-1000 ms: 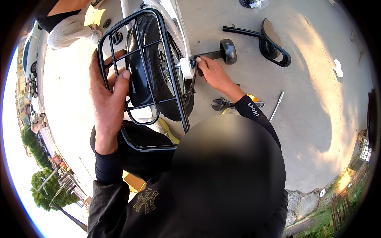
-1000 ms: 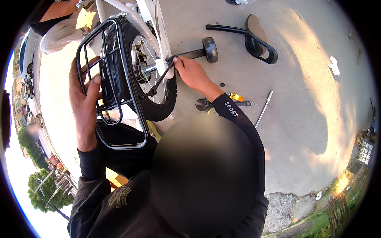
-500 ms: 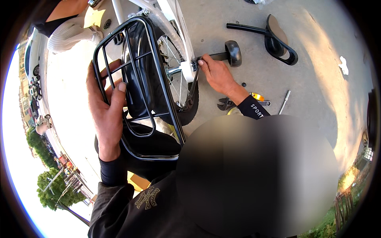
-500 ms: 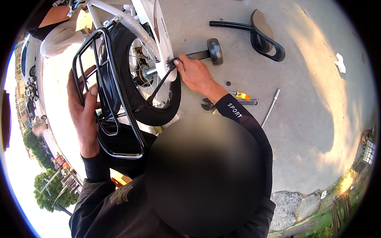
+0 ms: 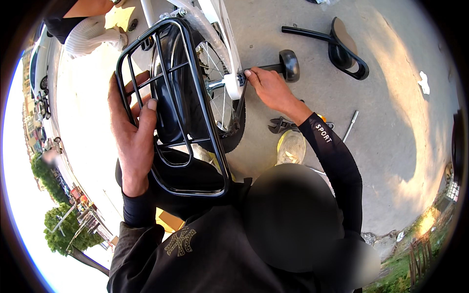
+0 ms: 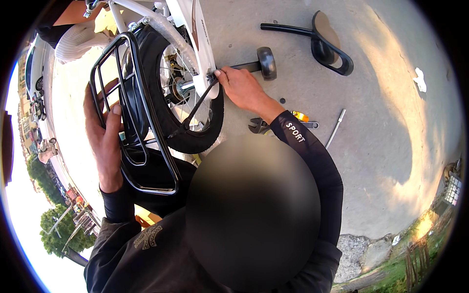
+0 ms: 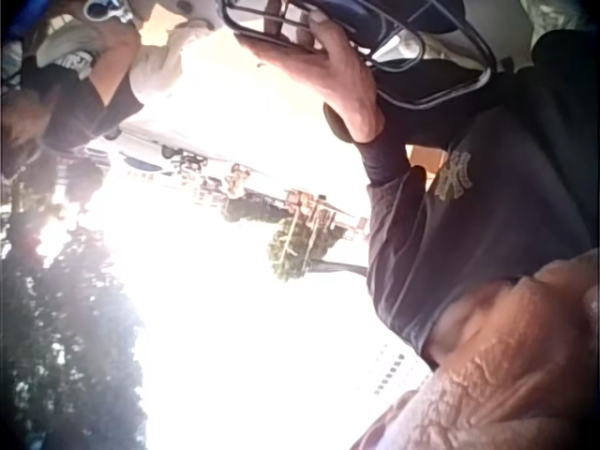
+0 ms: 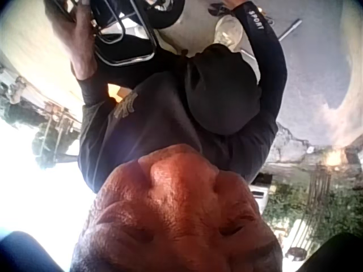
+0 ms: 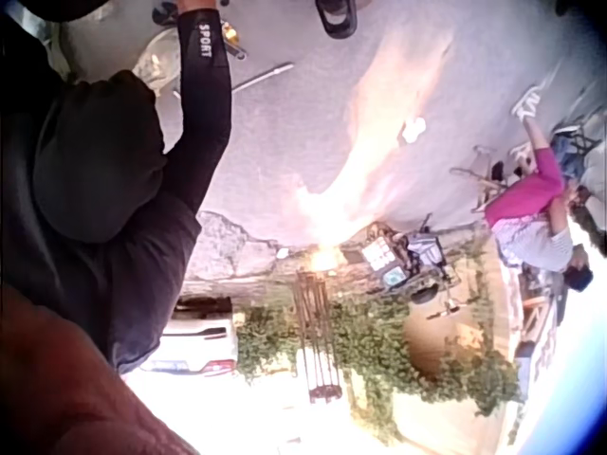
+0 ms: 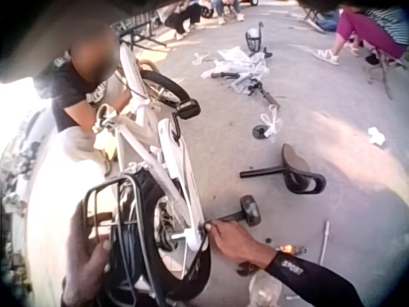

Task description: The person attaches a rear cargo rack to the back of a white bicycle. They align the rack with the mounting points on the frame and wheel, then use a wrench to tighten the bolts securing the rack in place.

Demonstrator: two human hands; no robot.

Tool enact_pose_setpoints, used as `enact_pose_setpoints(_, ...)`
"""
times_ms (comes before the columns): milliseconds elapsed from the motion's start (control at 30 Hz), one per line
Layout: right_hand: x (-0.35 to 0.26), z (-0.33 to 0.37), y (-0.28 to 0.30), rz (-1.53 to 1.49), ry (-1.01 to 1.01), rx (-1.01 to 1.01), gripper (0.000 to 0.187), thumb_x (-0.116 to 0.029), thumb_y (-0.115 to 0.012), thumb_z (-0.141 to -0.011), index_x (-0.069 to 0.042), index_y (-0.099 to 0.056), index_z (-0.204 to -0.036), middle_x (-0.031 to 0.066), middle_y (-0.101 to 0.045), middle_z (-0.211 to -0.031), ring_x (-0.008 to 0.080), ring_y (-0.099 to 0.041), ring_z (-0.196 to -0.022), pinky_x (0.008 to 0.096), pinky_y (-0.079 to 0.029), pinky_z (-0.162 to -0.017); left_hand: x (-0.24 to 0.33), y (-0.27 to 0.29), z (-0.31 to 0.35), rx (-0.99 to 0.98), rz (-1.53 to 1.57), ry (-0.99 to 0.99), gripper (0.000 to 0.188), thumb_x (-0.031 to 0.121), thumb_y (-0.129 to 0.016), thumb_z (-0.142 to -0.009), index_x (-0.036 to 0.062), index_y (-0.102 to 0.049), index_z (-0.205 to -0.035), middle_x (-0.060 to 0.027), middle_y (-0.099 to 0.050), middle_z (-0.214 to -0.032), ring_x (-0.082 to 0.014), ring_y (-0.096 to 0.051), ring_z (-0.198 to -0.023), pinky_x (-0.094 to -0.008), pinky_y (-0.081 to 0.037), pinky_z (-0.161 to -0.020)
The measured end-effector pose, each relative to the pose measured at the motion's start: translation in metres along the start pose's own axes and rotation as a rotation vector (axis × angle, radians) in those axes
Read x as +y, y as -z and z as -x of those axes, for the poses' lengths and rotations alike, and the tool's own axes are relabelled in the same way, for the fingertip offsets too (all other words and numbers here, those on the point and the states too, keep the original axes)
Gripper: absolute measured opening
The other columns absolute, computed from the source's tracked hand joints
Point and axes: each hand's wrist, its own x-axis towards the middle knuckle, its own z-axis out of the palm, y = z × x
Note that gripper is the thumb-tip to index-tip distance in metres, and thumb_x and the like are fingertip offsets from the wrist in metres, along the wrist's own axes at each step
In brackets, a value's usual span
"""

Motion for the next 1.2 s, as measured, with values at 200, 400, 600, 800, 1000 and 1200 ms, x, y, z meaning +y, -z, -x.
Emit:
enact_pose_setpoints(200,-0.02,0.021,0.0,-0.388,-0.367,-0.19,0.054,-0.043,-0.038,-0.106,0.003,-0.058,-0.085,0.0221,-0.061,-0.076,0.0426,-0.058,-0.074,0.0472,-0.046,-0.069,-0.004,0.01,0.003,0.013,-0.027,0.006,0.072,-0.003,-0.054,-0.092,0.0013,-0.022,-0.156,-0.0166,-0.056,-0.137,-0.0085,-0.062,-0.092,-0.0161,-0.048,-0.061)
enact_pose_setpoints(400,0.056,0.145,-0.02,0.654,-0.09,-0.13,0.024,-0.028,-0.058,-0.094,-0.005,-0.056,-0.101,0.0119,-0.065,-0.092,0.0326,-0.064,-0.09,0.044,-0.052,-0.071,0.001,0.004,0.003,0.021,-0.01,-0.005,0.069,-0.002,-0.055,-0.092,-0.0011,-0.025,-0.154,-0.0164,-0.058,-0.134,-0.0037,-0.059,-0.077,-0.0157,-0.046,-0.057)
enact_pose_setpoints(600,0.078,0.15,-0.053,0.967,-0.268,-0.172,0.03,-0.018,-0.069,-0.079,-0.006,-0.057,-0.103,0.012,-0.062,-0.101,0.0317,-0.062,-0.099,0.0429,-0.054,-0.076,0.0,0.004,0.003,0.024,0.006,-0.016,0.067,-0.001,-0.056,-0.093,-0.0021,-0.027,-0.153,-0.0166,-0.059,-0.133,-0.0013,-0.055,-0.072,-0.0148,-0.044,-0.053)
enact_pose_setpoints(800,0.087,0.142,-0.025,0.882,-0.187,-0.2,0.015,-0.011,-0.062,-0.083,-0.005,-0.061,-0.097,0.0111,-0.066,-0.096,0.027,-0.066,-0.096,0.038,-0.057,-0.072,0.002,0.002,0.001,0.048,-0.044,0.012,0.066,0.001,-0.058,-0.094,-0.0025,-0.027,-0.152,-0.0156,-0.059,-0.133,-0.0021,-0.057,-0.074,-0.015,-0.045,-0.055)
enact_pose_setpoints(1000,0.084,0.122,-0.026,0.951,-0.031,-0.291,0.014,-0.009,-0.062,-0.081,-0.002,-0.065,-0.092,0.0154,-0.068,-0.09,0.0292,-0.068,-0.087,0.0392,-0.057,-0.07,-0.002,0.002,-0.001,0.035,-0.038,-0.002,0.067,0.0,-0.057,-0.093,-0.0012,-0.026,-0.153,-0.0159,-0.059,-0.133,-0.0021,-0.057,-0.075,-0.0151,-0.046,-0.057)
enact_pose_setpoints(1200,0.09,0.106,-0.012,0.813,0.27,-0.421,0.011,-0.003,-0.064,-0.075,0.001,-0.06,-0.085,0.0165,-0.067,-0.078,0.0339,-0.068,-0.077,0.0401,-0.055,-0.07,0.002,0.001,0.002,0.032,-0.032,0.024,0.07,-0.001,-0.056,-0.092,0.0003,-0.024,-0.155,-0.0147,-0.059,-0.133,-0.001,-0.054,-0.073,-0.0144,-0.044,-0.057)
